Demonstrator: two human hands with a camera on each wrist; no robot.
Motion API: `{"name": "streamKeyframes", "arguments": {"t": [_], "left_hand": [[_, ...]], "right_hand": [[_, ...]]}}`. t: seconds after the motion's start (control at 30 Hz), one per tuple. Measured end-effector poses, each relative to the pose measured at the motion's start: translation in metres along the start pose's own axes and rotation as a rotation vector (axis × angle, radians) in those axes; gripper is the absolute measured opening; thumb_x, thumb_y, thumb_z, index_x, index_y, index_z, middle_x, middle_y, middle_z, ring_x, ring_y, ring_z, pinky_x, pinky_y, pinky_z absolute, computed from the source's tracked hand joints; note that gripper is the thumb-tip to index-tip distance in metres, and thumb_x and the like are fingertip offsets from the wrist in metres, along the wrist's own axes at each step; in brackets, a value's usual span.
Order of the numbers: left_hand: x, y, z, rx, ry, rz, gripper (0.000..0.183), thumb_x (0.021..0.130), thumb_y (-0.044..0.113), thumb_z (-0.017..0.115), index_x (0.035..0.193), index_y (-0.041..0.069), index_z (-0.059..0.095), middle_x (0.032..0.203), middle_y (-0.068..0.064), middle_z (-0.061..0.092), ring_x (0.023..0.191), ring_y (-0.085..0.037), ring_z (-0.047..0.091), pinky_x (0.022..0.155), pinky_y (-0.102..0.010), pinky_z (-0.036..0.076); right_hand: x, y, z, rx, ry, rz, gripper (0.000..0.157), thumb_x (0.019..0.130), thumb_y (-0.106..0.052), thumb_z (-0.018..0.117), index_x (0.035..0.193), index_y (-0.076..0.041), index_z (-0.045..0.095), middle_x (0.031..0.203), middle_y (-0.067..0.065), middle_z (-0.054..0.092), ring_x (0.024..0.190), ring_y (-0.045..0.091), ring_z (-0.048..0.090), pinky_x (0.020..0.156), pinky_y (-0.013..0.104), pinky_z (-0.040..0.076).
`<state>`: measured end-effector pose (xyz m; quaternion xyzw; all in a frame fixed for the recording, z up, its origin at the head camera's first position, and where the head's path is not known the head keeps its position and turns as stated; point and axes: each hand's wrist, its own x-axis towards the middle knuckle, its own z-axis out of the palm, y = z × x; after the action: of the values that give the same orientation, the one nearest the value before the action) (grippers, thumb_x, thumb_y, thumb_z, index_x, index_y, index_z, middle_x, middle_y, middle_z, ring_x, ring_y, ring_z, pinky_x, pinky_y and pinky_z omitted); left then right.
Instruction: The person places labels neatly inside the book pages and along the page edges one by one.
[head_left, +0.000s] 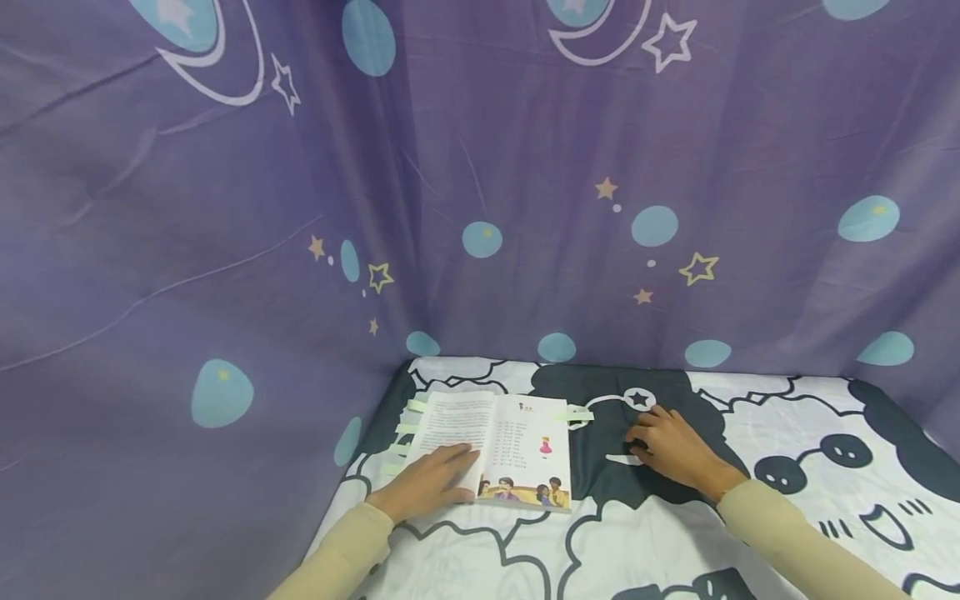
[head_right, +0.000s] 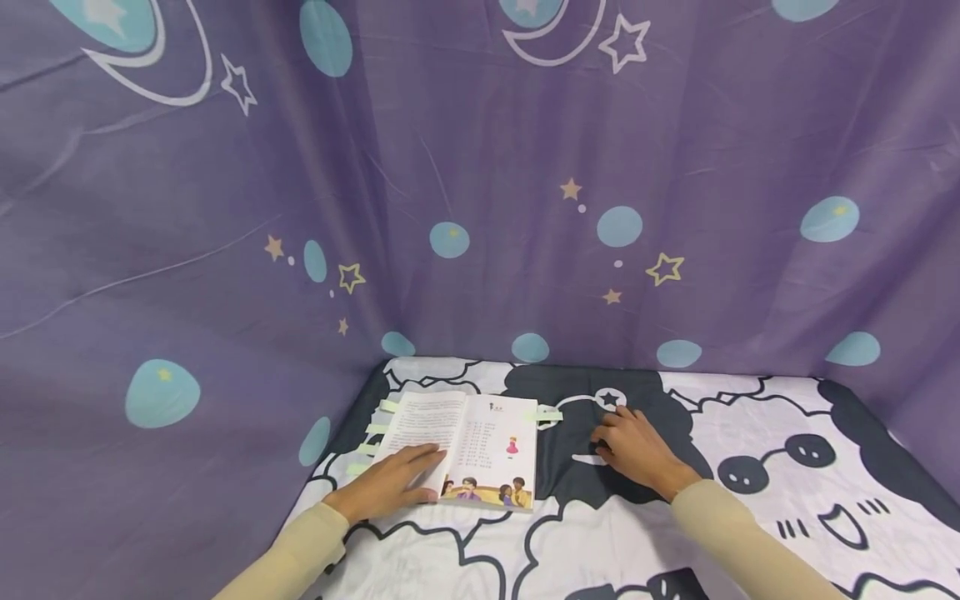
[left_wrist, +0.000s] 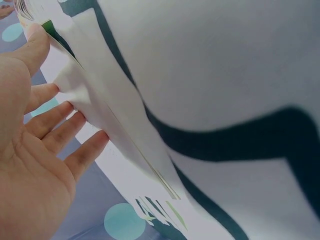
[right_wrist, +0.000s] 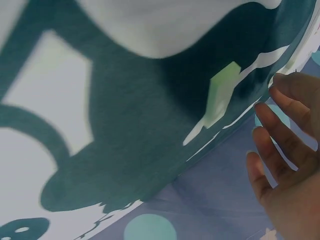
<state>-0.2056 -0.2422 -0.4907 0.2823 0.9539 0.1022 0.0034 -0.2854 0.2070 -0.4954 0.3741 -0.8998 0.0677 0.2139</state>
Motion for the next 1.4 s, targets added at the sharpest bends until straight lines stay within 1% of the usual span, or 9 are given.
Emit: {"name": "streamKeyframes", "arguments": {"t": [0.17, 0.33, 0.47, 0.7, 0.8, 0.9, 1.07, 1.27, 1.4], "left_hand": [[0.001, -0.001, 0.004, 0.013, -0.007, 0.001, 0.072, 0.099, 0.052, 0.061, 0.155, 0.008, 0.046, 0.158, -0.017, 0.043, 0.144, -0.036, 0.042, 0.117, -0.055, 0.039], [0.000, 0.001, 0.001, 0.031, -0.006, 0.001, 0.072, 0.099, 0.051, 0.062, 0.155, 0.008, 0.046, 0.158, -0.017, 0.043, 0.144, -0.035, 0.043, 0.117, -0.054, 0.039], [0.000, 0.001, -0.001, 0.034, 0.001, 0.011, 0.071, 0.099, 0.050, 0.063, 0.154, 0.007, 0.047, 0.157, -0.018, 0.044, 0.143, -0.036, 0.044, 0.117, -0.054, 0.039], [0.001, 0.002, -0.001, 0.025, -0.011, 0.002, 0.071, 0.100, 0.049, 0.062, 0.155, 0.008, 0.046, 0.158, -0.017, 0.043, 0.144, -0.036, 0.043, 0.118, -0.054, 0.037], [0.001, 0.002, -0.001, 0.031, -0.004, 0.008, 0.070, 0.100, 0.049, 0.062, 0.154, 0.007, 0.047, 0.157, -0.017, 0.044, 0.143, -0.036, 0.043, 0.117, -0.054, 0.038], [0.001, 0.001, 0.000, 0.032, 0.001, 0.011, 0.070, 0.100, 0.048, 0.062, 0.154, 0.006, 0.047, 0.157, -0.017, 0.044, 0.143, -0.035, 0.044, 0.117, -0.054, 0.038], [-0.001, 0.002, -0.001, 0.027, 0.000, 0.008, 0.070, 0.100, 0.048, 0.062, 0.154, 0.007, 0.047, 0.157, -0.017, 0.044, 0.143, -0.035, 0.044, 0.117, -0.054, 0.038], [-0.001, 0.003, -0.001, 0.022, 0.000, 0.003, 0.070, 0.100, 0.047, 0.063, 0.154, 0.007, 0.047, 0.157, -0.018, 0.044, 0.143, -0.037, 0.043, 0.117, -0.055, 0.038], [0.000, 0.003, -0.002, 0.010, -0.007, 0.000, 0.070, 0.100, 0.046, 0.063, 0.154, 0.007, 0.046, 0.158, -0.018, 0.043, 0.144, -0.037, 0.042, 0.117, -0.056, 0.037]], "right_hand": [[-0.015, 0.006, -0.003, -0.021, -0.017, 0.019, 0.022, 0.076, -0.015, 0.091, 0.095, -0.014, 0.080, 0.091, -0.002, 0.069, 0.085, 0.020, 0.056, 0.064, 0.035, 0.045], [-0.023, 0.011, -0.005, -0.010, -0.021, 0.032, 0.022, 0.075, -0.017, 0.092, 0.093, -0.014, 0.081, 0.090, -0.003, 0.070, 0.083, 0.018, 0.053, 0.062, 0.032, 0.042], [-0.028, 0.015, -0.006, 0.023, -0.012, 0.021, 0.021, 0.076, -0.018, 0.092, 0.093, -0.015, 0.081, 0.091, -0.004, 0.069, 0.086, 0.017, 0.053, 0.064, 0.032, 0.044], [-0.037, 0.021, -0.008, 0.032, -0.056, 0.014, 0.020, 0.077, -0.025, 0.092, 0.091, -0.017, 0.081, 0.091, -0.005, 0.068, 0.085, 0.016, 0.051, 0.064, 0.031, 0.043], [-0.040, 0.023, -0.008, 0.029, -0.065, 0.006, 0.021, 0.077, -0.029, 0.091, 0.091, -0.017, 0.080, 0.092, -0.005, 0.068, 0.085, 0.015, 0.050, 0.064, 0.032, 0.045], [-0.042, 0.025, -0.009, 0.044, -0.074, -0.003, 0.026, 0.077, -0.031, 0.091, 0.093, -0.014, 0.081, 0.094, -0.003, 0.069, 0.085, 0.015, 0.051, 0.066, 0.034, 0.048], [-0.044, 0.027, -0.011, 0.075, -0.097, -0.012, 0.032, 0.075, -0.029, 0.092, 0.097, -0.008, 0.081, 0.098, 0.002, 0.071, 0.086, 0.016, 0.053, 0.069, 0.035, 0.052], [-0.044, 0.030, -0.012, 0.081, -0.091, -0.043, 0.026, 0.074, -0.021, 0.092, 0.094, -0.009, 0.080, 0.099, 0.004, 0.074, 0.085, 0.017, 0.055, 0.071, 0.036, 0.054], [-0.046, 0.031, -0.012, 0.101, -0.058, -0.070, 0.020, 0.076, -0.012, 0.090, 0.093, -0.009, 0.081, 0.098, 0.004, 0.074, 0.085, 0.018, 0.058, 0.072, 0.036, 0.055]]}}
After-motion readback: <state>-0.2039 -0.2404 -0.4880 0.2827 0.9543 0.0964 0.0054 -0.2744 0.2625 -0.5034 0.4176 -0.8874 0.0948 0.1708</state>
